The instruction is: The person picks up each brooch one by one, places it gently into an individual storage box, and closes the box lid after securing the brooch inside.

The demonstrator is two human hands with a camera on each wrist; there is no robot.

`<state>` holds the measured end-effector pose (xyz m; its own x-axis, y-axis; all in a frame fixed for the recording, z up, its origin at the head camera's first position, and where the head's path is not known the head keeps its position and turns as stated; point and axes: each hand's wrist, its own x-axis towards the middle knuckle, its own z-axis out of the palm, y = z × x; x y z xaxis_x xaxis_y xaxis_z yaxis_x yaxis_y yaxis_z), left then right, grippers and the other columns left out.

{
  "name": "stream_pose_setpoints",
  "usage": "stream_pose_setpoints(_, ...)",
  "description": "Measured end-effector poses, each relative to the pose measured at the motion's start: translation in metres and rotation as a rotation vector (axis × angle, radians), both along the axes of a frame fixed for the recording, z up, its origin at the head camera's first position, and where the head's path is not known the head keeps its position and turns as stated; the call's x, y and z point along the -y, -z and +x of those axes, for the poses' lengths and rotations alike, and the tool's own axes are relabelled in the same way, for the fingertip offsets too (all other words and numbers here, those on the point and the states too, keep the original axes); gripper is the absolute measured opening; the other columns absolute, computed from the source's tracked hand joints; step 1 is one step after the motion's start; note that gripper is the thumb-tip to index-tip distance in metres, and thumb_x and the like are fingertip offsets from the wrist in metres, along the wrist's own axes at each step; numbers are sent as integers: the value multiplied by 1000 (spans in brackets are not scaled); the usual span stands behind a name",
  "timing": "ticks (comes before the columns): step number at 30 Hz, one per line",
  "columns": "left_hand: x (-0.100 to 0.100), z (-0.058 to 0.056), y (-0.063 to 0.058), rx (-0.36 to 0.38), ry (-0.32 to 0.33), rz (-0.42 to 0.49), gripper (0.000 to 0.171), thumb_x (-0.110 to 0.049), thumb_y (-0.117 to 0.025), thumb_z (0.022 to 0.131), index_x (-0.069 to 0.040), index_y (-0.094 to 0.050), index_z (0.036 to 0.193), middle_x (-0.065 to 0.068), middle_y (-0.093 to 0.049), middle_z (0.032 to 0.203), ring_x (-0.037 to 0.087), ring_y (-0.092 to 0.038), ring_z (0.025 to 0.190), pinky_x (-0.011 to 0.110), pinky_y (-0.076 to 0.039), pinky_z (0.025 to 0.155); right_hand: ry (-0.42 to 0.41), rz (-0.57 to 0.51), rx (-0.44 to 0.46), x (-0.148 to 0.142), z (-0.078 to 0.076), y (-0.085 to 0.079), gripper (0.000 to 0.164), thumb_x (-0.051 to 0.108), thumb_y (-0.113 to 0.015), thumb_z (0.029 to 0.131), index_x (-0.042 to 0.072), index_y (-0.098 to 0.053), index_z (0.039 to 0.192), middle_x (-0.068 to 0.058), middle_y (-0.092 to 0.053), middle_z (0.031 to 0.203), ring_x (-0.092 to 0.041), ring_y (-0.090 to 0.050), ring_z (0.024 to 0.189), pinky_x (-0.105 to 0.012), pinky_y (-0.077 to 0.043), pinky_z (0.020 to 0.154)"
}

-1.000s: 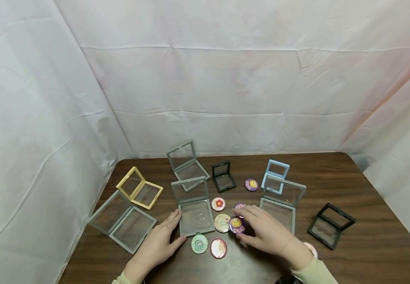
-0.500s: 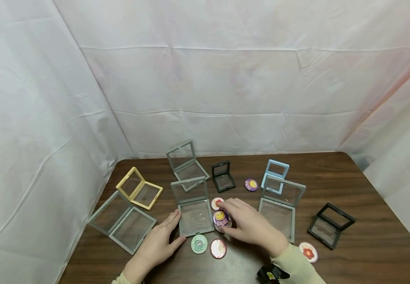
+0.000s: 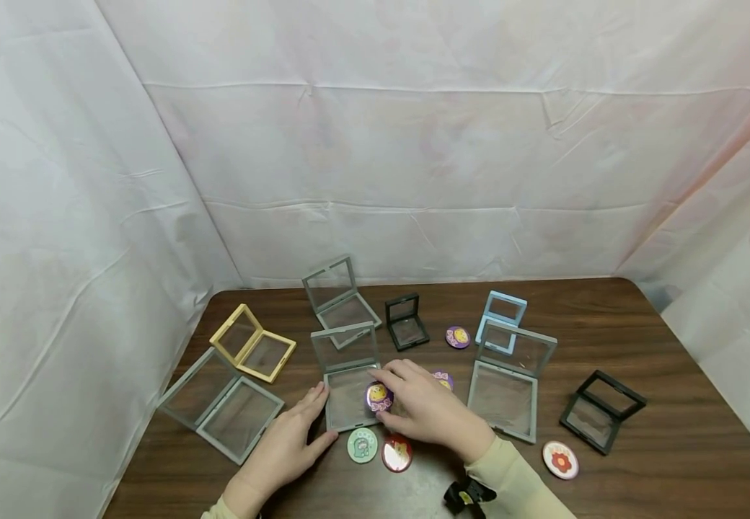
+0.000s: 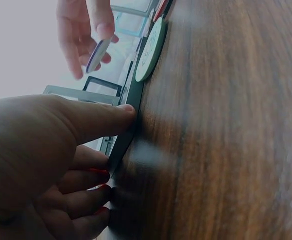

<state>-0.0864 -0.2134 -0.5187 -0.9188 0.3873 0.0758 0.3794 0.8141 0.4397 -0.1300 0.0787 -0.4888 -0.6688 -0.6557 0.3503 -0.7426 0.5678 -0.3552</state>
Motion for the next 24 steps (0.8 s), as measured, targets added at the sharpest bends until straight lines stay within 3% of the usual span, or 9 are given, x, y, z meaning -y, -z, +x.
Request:
stream_pose_setpoints(10,0,0,-2,13,3,-1,72,-28,-85,98,4,-56,156,21,-51,164,39,-54,147,58,-49,113,-29,20,-66,16,-8,8,49,30,-86,95,5,-74,135,-7,-68,125,-21,-65,112,-40,-58,96)
stream_pose_setpoints(15,1,0,-3,21,2,-1,72,-28,-85,98,4,-56,156,21,-51,164,40,-55,147,58,-49,113,-38,54,-50,26,-12,11,49,32,-84,97,5,-73,137,-6,-68,123,-21,-65,110,-43,-56,100)
stream_pose_setpoints(24,0,0,-4,39,5,9,73,-28,-84,99,4,-53,158,21,-49,165,40,-53,148,59,-48,114,-44,99,31,37,-13,15,45,31,-82,100,6,-74,135,-4,-66,124,-18,-60,111,-34,-55,98)
